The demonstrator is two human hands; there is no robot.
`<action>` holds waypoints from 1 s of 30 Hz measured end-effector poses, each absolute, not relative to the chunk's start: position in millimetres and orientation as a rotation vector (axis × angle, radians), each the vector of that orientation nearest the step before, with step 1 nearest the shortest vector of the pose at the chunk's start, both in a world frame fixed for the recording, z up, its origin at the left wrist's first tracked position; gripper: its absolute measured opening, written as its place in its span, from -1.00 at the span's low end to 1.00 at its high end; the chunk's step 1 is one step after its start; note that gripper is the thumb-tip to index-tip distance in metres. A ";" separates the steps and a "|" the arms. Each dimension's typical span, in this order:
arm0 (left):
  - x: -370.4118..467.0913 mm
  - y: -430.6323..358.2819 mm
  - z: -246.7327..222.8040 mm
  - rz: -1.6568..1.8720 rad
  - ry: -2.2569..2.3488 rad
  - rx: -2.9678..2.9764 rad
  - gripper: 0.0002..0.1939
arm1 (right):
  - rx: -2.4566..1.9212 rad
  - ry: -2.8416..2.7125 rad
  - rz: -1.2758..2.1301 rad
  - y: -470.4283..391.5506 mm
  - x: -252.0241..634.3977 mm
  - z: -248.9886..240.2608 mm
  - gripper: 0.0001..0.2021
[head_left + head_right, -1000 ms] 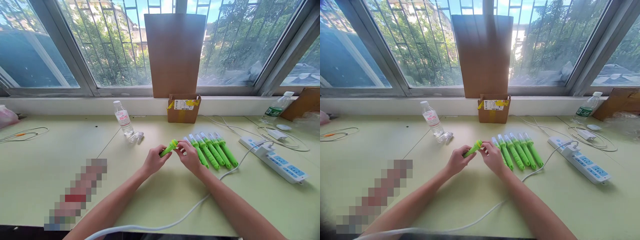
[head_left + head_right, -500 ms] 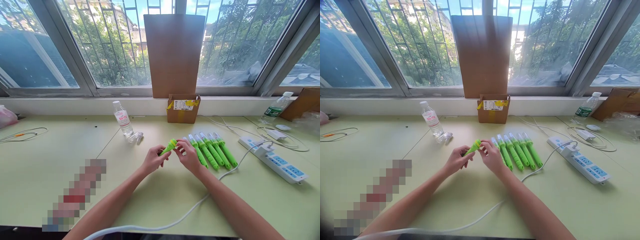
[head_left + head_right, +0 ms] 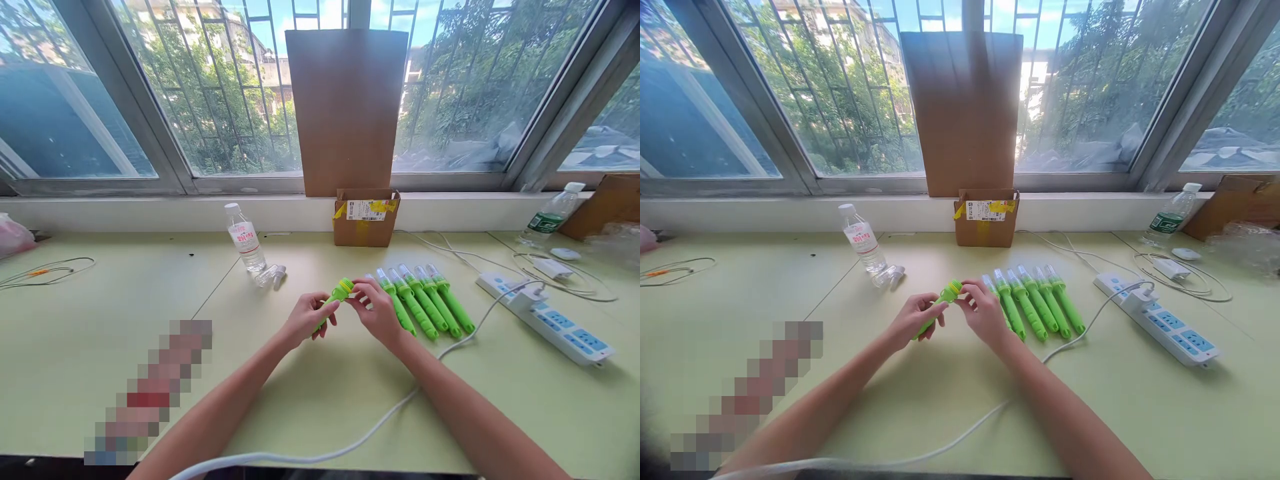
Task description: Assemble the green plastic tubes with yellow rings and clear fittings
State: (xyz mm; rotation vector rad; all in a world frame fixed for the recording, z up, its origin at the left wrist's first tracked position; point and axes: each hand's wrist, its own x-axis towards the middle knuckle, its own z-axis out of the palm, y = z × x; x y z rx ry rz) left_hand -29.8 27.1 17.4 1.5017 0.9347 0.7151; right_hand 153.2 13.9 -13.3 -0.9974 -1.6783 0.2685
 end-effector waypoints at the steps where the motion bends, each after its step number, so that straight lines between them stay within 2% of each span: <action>1: -29.9 27.1 17.9 0.707 0.929 1.491 -0.59 | -0.997 -1.676 0.270 13.9 153.3 -13.2 -0.96; 30: -33.9 32.7 12.2 0.606 0.842 1.384 -0.57 | -1.011 -1.658 0.407 13.2 152.0 -11.6 -0.90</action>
